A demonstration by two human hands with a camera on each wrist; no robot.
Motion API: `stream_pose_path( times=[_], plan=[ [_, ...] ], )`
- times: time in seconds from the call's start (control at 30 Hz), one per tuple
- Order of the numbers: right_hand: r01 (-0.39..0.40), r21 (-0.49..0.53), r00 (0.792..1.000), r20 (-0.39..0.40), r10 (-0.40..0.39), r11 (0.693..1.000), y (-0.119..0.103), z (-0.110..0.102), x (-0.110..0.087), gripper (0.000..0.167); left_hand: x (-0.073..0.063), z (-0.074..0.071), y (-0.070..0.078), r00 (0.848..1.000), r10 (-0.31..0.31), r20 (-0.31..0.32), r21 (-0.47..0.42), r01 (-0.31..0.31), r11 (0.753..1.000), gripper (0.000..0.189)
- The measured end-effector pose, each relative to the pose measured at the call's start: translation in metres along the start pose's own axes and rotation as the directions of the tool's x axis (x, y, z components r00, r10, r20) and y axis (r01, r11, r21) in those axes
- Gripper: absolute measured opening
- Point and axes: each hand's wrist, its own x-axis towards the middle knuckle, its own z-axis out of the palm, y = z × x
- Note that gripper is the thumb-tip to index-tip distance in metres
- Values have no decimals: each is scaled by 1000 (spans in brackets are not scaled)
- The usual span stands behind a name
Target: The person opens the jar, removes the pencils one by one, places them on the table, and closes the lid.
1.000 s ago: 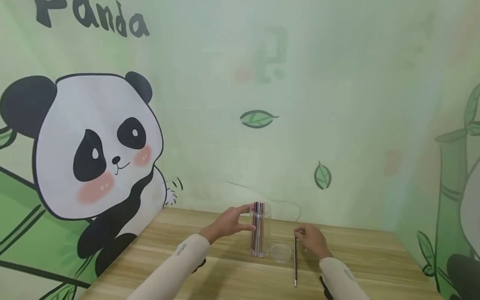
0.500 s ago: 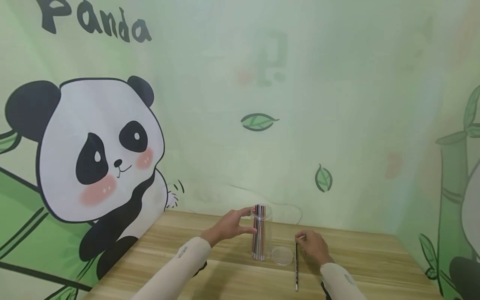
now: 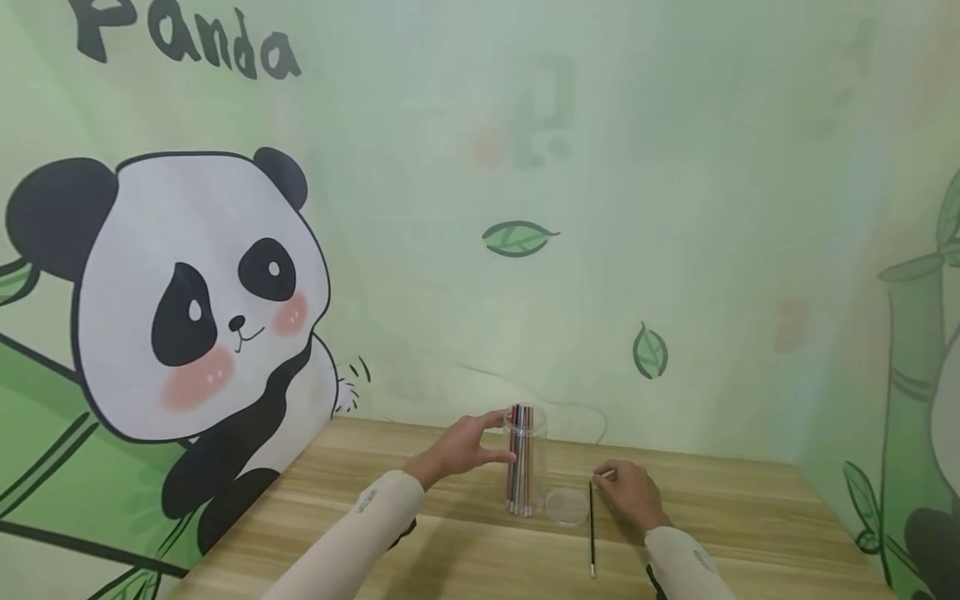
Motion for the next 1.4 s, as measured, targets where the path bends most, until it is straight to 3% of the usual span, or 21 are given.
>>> stream_pose_path(
  times=[0.47, 0.73, 0.93, 1.07, 1.4],
  plan=[
    [-34, 11, 999, 14, 34, 999, 14, 0, -3, 14, 0, 0, 5, 1000, 2, 3, -1, -1, 1000, 77],
    [14, 13, 1000, 3, -14, 1000, 5, -11, -4, 16, 0, 1, 8, 1000, -11, 7, -9, 11, 1000, 79],
    [64, 24, 998, 20, -64, 998, 1, -23, 12, 22, 1, 2, 6, 1000, -12, 12, -11, 12, 1000, 81],
    [114, 32, 993, 15, -115, 993, -20, -34, 25, 23, 1, 2, 2, 1000, -21, 14, -10, 21, 1000, 87],
    [269, -34, 962, -34, -270, 962, -107, -62, 49, 23, -2, -1, 5, 999, -37, 12, -32, 38, 999, 96]
  ],
)
